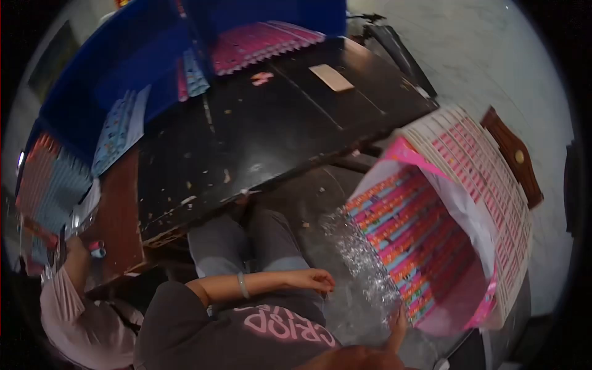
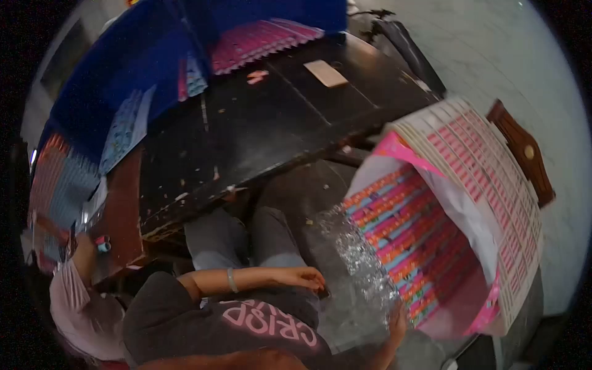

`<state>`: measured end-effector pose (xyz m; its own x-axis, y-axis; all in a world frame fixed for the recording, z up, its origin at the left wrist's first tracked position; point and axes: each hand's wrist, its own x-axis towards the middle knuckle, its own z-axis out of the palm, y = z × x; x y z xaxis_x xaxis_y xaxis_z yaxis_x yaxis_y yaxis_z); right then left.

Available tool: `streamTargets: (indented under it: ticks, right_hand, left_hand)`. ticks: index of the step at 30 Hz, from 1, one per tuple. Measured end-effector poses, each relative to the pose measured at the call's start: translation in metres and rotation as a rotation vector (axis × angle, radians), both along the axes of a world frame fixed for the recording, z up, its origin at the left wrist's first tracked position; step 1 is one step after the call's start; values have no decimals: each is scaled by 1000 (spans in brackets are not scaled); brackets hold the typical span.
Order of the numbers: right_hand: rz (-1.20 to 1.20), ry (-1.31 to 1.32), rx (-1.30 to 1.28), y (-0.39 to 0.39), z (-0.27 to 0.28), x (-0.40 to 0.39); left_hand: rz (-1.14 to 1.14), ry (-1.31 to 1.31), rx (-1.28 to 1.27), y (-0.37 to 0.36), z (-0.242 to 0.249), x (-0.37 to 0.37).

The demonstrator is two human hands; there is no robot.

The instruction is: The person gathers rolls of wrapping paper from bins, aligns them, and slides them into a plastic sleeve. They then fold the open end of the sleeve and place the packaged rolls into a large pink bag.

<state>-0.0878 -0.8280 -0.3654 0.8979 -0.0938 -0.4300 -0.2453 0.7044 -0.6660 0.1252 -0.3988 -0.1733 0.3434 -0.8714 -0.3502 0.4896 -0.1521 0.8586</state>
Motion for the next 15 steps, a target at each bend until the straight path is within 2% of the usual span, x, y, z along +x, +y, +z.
streamTargets:
  ticks: [1, 2, 4, 6, 9, 10, 13, 14, 15]
  right_hand:
    - [-50, 28, 231, -16, -25, -10]
    - [6, 7, 228, -49, -53, -42]
    - [284, 60, 165, -50, -38, 21]
    - [534, 117, 79, -42, -18, 70]
    - [875, 226, -92, -14, 14, 120]
    - [982, 266, -152, 13, 30, 132]
    - [1269, 420, -306, 171, 82, 120]
    - [1269, 420, -314, 147, 135, 158]
    - [1292, 103, -393, 167, 200, 196]
  left_hand:
    - [-9, -92, -65, 18, 10, 6]
    - [43, -120, -65, 39, 40, 12]
    - [51, -492, 35, 87, 132, 21]
    - [167, -689, 20, 140, 185, 16]
    - [248, -999, 172, 215, 247, 8]
    - [275, -1141, 227, 238, 262, 5]
    - [499, -1192, 361, 291, 283, 1]
    - [547, -1262, 425, 304, 284, 2]
    - [593, -1329, 488, 315, 285, 4]
